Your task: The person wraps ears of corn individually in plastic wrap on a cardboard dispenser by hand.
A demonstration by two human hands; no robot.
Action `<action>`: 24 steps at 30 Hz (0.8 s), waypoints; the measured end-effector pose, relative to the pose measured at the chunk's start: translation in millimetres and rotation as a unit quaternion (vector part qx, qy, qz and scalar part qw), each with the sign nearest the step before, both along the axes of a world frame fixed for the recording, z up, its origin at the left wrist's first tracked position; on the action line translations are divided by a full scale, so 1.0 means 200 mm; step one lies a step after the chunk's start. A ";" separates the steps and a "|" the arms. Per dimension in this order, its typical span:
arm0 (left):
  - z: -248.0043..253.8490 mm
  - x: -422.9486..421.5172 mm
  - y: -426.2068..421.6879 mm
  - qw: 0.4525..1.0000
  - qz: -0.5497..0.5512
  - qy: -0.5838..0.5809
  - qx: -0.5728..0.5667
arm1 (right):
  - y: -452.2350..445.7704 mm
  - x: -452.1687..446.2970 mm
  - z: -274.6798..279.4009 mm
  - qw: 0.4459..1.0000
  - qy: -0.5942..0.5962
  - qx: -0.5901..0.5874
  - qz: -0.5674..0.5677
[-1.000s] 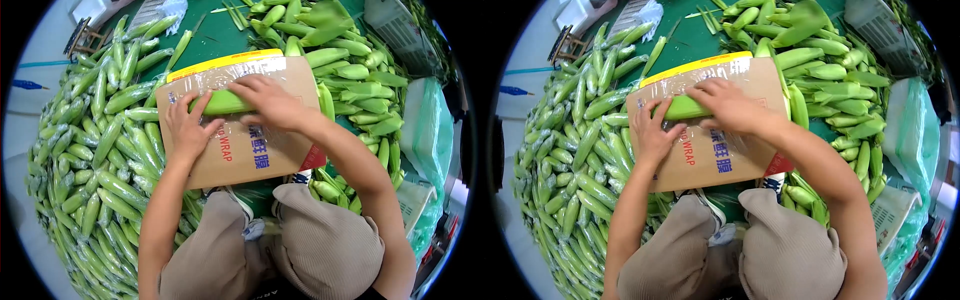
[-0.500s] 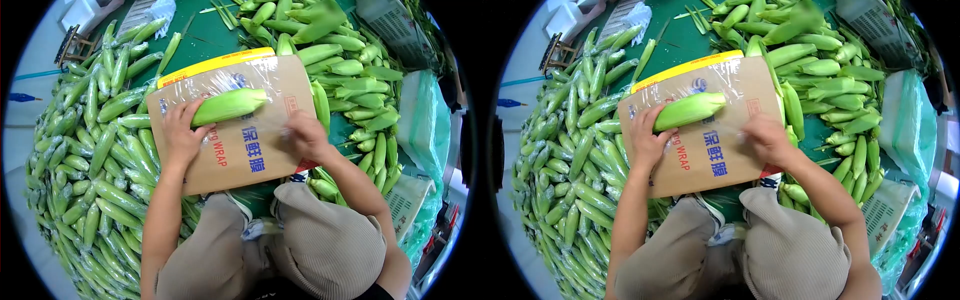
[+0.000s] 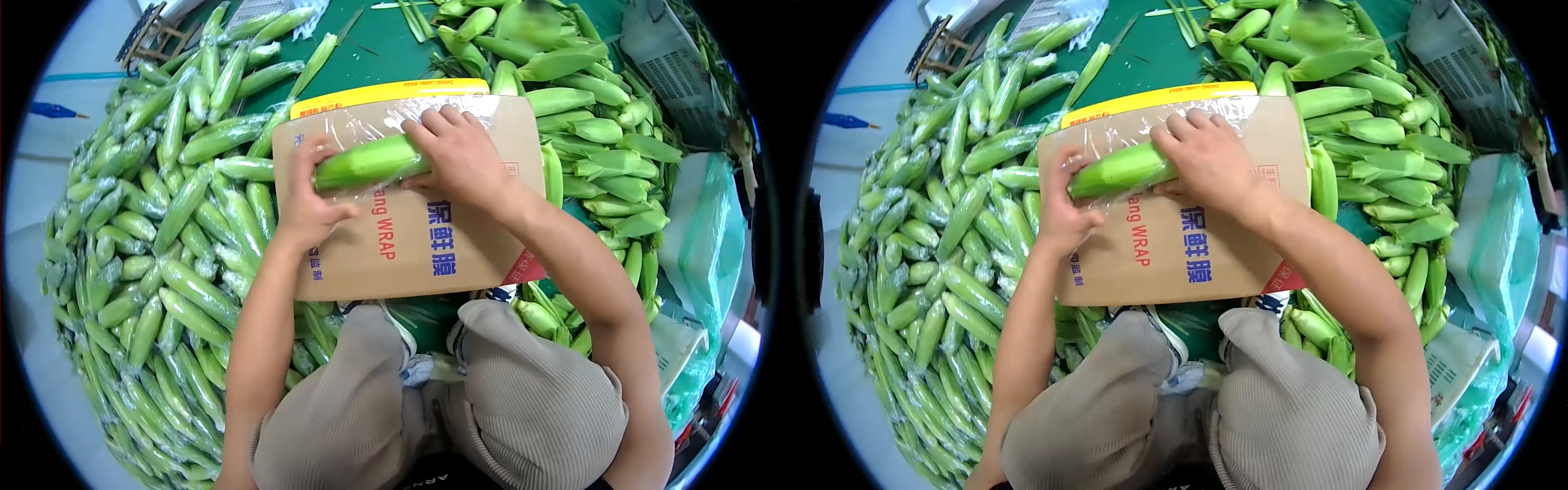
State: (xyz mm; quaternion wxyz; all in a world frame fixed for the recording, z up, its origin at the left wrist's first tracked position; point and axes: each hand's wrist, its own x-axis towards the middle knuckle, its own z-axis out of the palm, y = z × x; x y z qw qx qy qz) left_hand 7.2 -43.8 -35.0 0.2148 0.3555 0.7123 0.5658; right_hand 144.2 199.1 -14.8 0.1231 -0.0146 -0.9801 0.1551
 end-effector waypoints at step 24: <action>0.14 0.03 0.23 0.815 -0.065 0.489 -0.304 | -0.12 0.11 0.14 0.997 0.069 -0.010 0.034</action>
